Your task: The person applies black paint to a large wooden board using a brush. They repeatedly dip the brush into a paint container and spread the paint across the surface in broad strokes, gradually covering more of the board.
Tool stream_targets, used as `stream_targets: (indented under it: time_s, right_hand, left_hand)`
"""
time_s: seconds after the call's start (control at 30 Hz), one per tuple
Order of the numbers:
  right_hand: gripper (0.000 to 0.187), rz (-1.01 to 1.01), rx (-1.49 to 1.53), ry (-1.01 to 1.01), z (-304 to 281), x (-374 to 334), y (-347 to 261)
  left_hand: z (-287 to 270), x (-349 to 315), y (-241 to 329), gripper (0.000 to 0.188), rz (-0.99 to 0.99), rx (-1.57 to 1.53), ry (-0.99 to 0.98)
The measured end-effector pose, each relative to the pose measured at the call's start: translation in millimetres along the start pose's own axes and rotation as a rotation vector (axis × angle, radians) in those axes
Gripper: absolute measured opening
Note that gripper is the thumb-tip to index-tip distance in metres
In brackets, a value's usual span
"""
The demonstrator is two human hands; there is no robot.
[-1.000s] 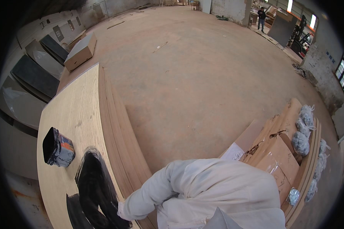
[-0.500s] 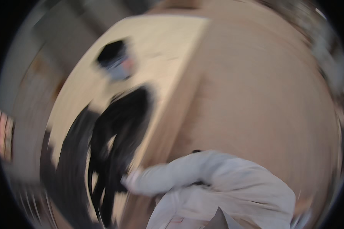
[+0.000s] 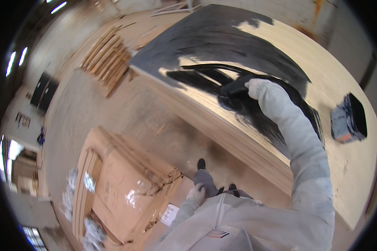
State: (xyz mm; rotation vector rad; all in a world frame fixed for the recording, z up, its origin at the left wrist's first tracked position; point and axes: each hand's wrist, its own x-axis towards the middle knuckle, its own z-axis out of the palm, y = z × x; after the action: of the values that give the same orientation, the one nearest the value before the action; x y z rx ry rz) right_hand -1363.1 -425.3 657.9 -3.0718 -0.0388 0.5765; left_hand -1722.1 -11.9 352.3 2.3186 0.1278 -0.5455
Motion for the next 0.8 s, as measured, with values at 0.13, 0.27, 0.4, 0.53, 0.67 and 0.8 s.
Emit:
stream_targets:
  time_s: [0.13,0.27,0.4,0.53,0.67,0.8]
  right_hand:
    - [0.044,-0.246,-0.223,0.055,-20.5,107.7,-90.0]
    - [0.041,-0.349,-0.269,0.156,-21.0,186.0,-173.0]
    - [0.037,-0.404,-0.310,0.257,-55.3,230.9,-154.9]
    - [0.052,-0.521,-0.225,0.122,-29.4,184.9,-120.2]
    - [0.067,-0.502,-0.247,-0.143,-11.1,85.4,-75.3]
    - [0.068,-0.458,-0.194,-0.180,-8.3,-7.5,35.5]
  left_hand:
    - [7.9,-134.5,-0.1,0.043,-0.449,-0.162,0.052]
    - [71.8,-225.5,-36.0,0.041,-0.748,-0.319,0.334]
    - [157.9,-259.2,-72.4,0.037,-0.829,-0.468,0.445]
    - [256.6,-328.2,-79.9,0.037,-0.978,-0.692,0.445]
    - [300.7,-347.7,-61.7,0.035,-1.054,-0.589,0.271]
    - [289.9,-308.7,-84.6,0.034,-0.873,-0.573,0.317]
